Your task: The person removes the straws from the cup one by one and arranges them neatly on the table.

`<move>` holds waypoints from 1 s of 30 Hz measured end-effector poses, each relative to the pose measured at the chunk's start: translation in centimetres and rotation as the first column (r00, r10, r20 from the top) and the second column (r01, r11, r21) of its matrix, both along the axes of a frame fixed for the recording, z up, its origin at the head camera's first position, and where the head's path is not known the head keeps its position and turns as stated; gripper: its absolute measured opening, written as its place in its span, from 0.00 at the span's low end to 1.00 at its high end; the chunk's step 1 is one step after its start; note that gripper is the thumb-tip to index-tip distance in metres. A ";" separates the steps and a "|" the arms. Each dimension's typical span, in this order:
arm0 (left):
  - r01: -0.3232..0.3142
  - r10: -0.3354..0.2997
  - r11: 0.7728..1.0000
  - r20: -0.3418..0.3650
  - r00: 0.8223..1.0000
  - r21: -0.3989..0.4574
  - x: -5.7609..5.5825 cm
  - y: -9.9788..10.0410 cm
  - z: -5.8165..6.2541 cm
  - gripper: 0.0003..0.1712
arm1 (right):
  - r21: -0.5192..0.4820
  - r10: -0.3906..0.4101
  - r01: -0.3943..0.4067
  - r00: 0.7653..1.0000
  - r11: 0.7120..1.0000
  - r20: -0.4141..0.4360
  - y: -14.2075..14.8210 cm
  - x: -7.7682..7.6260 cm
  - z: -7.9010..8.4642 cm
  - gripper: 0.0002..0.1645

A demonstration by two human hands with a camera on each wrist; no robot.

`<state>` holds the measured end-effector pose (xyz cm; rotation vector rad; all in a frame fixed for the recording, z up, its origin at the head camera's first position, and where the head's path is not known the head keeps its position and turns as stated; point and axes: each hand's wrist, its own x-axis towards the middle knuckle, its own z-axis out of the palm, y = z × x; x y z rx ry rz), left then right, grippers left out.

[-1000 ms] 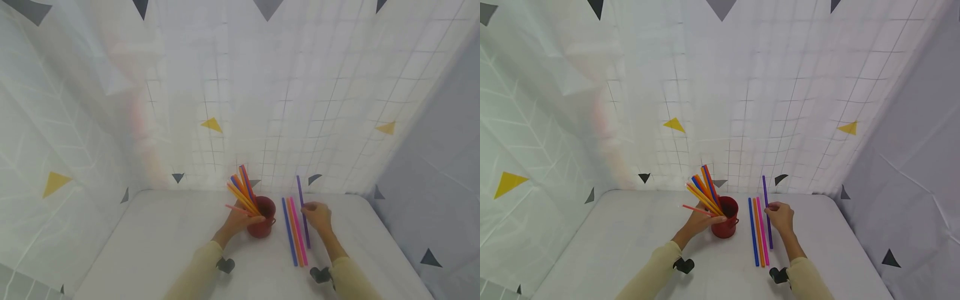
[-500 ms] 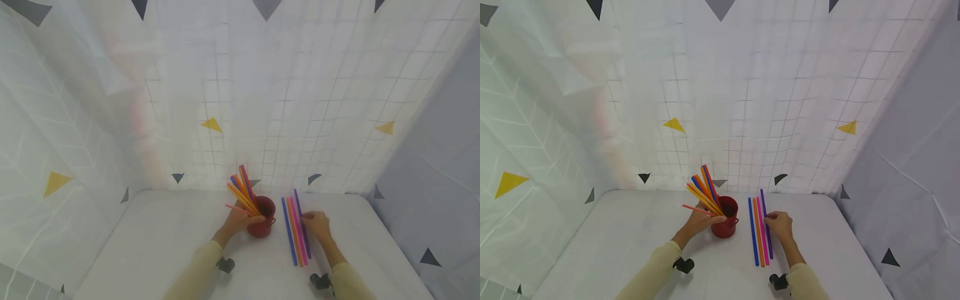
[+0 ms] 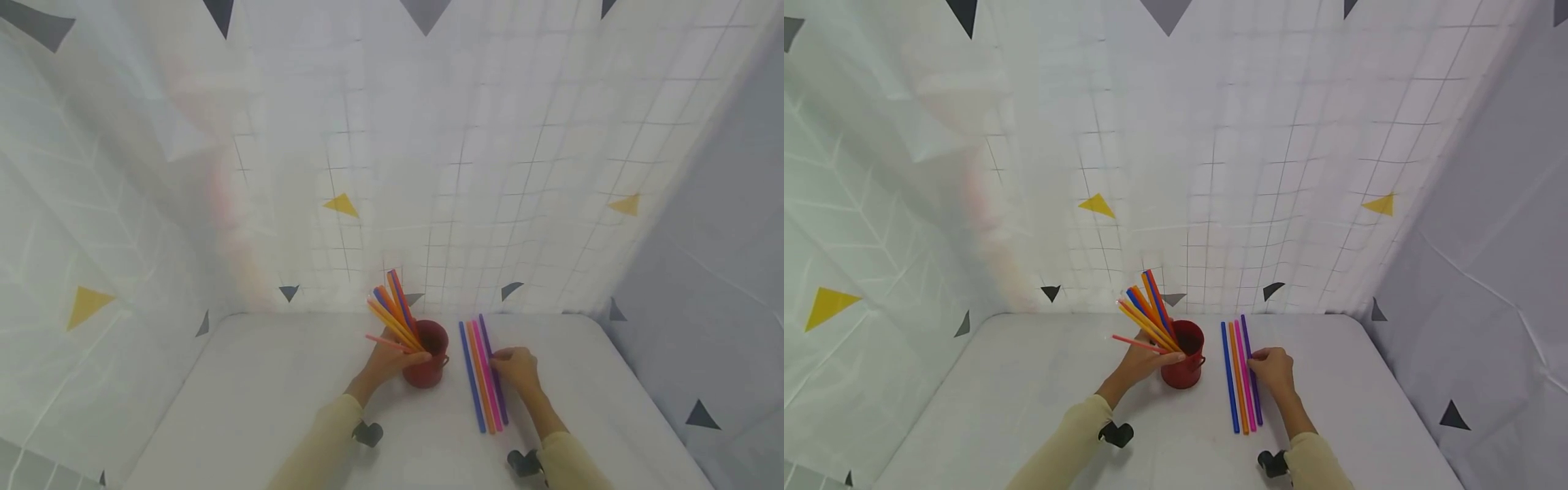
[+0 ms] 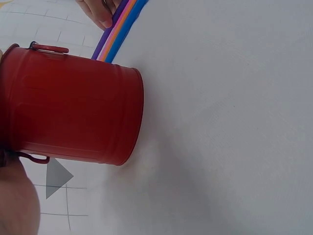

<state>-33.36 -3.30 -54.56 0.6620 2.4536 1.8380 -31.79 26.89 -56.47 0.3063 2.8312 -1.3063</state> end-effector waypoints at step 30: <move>0.001 -0.002 1.000 0.038 0.999 0.019 0.5 0.0 0.7 0.41 | 0.012 0.003 -0.003 0.999 1.000 -0.044 -0.7 0.4 -0.1 0.18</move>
